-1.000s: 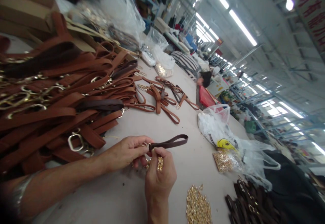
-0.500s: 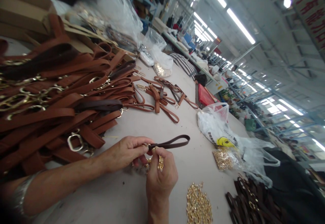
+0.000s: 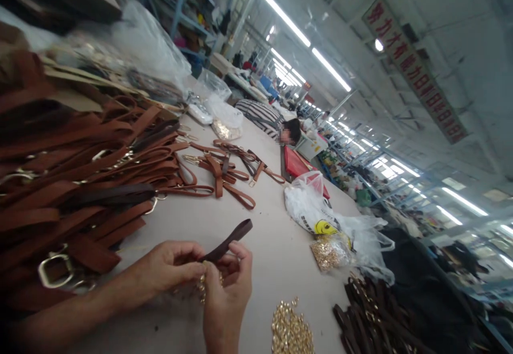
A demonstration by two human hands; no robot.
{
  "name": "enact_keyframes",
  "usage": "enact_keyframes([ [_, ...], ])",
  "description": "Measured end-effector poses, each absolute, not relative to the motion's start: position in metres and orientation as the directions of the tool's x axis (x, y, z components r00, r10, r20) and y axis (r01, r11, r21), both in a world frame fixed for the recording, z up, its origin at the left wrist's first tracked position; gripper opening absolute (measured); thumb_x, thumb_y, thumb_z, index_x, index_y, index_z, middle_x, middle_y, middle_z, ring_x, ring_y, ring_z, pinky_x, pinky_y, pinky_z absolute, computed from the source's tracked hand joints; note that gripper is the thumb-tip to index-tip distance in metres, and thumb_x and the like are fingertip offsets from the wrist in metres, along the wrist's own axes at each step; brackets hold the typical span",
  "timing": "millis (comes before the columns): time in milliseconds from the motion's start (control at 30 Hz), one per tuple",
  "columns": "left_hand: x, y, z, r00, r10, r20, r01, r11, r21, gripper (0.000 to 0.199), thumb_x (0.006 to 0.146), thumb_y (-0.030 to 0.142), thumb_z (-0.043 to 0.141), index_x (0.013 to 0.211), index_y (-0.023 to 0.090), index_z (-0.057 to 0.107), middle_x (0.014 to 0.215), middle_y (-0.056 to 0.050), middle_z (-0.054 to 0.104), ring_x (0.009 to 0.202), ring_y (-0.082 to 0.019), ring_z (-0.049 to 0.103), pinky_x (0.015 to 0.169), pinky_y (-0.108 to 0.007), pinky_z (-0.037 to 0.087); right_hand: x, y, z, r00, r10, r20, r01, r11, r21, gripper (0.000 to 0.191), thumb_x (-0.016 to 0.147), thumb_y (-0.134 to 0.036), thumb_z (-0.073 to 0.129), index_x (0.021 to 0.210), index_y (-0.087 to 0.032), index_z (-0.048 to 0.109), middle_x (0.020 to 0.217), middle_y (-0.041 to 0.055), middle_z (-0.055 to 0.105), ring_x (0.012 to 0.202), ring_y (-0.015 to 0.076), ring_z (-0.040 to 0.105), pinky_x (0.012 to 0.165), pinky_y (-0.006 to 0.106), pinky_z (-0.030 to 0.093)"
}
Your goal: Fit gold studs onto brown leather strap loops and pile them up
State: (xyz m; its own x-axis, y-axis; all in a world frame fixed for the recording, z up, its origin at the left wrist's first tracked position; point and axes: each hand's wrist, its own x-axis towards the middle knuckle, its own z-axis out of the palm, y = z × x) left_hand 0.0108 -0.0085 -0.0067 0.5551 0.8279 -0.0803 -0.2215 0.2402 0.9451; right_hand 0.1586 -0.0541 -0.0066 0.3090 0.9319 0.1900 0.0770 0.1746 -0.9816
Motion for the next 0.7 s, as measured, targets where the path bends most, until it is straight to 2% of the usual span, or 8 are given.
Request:
enact_keyframes([
  [200,0.014,-0.007,-0.012,0.587,0.795,-0.155,-0.165,0.305,0.938,0.038,0.068,0.049,0.077,0.075,0.015,0.062,0.055,0.004,0.053,0.048,-0.009,0.042,0.048,-0.021,0.028,0.162,-0.059,-0.010,0.227,0.937,0.265,0.137,0.239,-0.961,0.029,0.077,-0.026,0.074,0.103,-0.023,0.062,0.118,0.0074,0.062,0.088,0.0181,0.067,0.080,0.033,0.055],
  [300,0.014,-0.007,-0.012,0.597,0.787,-0.155,-0.158,0.305,0.939,0.037,0.069,0.049,0.077,0.074,0.016,0.061,0.055,0.004,0.055,0.045,-0.009,0.041,0.045,-0.021,0.027,0.161,-0.058,-0.015,0.231,0.922,0.310,0.124,0.288,-0.950,0.024,0.078,-0.028,0.074,0.100,-0.023,0.065,0.121,0.0069,0.059,0.088,0.0180,0.067,0.081,0.032,0.055],
  [433,0.012,-0.006,-0.010,0.597,0.796,-0.105,-0.172,0.255,0.952,0.032,0.071,0.045,0.074,0.076,0.015,0.063,0.057,0.005,0.051,0.050,-0.009,0.038,0.048,-0.020,0.027,0.163,-0.053,-0.028,0.302,0.880,0.366,0.080,0.359,-0.930,0.025,0.077,-0.038,0.075,0.097,-0.023,0.067,0.120,0.0089,0.062,0.091,0.0218,0.068,0.081,0.035,0.056],
  [567,0.009,-0.007,-0.005,0.548,0.837,-0.015,-0.137,0.107,0.985,0.025,0.078,0.040,0.065,0.078,0.015,0.063,0.065,0.003,0.055,0.060,-0.012,0.045,0.055,-0.022,0.034,0.163,-0.049,-0.043,0.413,0.880,0.237,-0.012,0.265,-0.964,0.046,0.078,-0.048,0.074,0.115,-0.024,0.062,0.091,0.0085,0.073,0.075,0.0238,0.070,0.068,0.036,0.059],
  [633,0.008,-0.010,0.000,0.490,0.872,0.005,-0.062,0.029,0.998,0.020,0.078,0.035,0.061,0.076,0.015,0.063,0.069,0.000,0.061,0.068,-0.016,0.052,0.061,-0.024,0.040,0.158,-0.048,-0.048,0.381,0.901,0.207,-0.050,0.243,-0.969,0.052,0.075,-0.053,0.075,0.115,-0.023,0.063,0.085,0.0076,0.074,0.074,0.0250,0.071,0.066,0.035,0.059],
  [700,0.008,-0.014,0.006,0.465,0.885,0.014,-0.015,-0.008,1.000,0.016,0.077,0.032,0.059,0.075,0.016,0.065,0.075,-0.002,0.067,0.076,-0.020,0.059,0.067,-0.025,0.045,0.151,-0.048,-0.050,0.295,0.933,0.204,-0.063,0.232,-0.971,0.048,0.073,-0.057,0.074,0.105,-0.022,0.070,0.087,0.0080,0.076,0.079,0.0271,0.072,0.071,0.035,0.059],
])
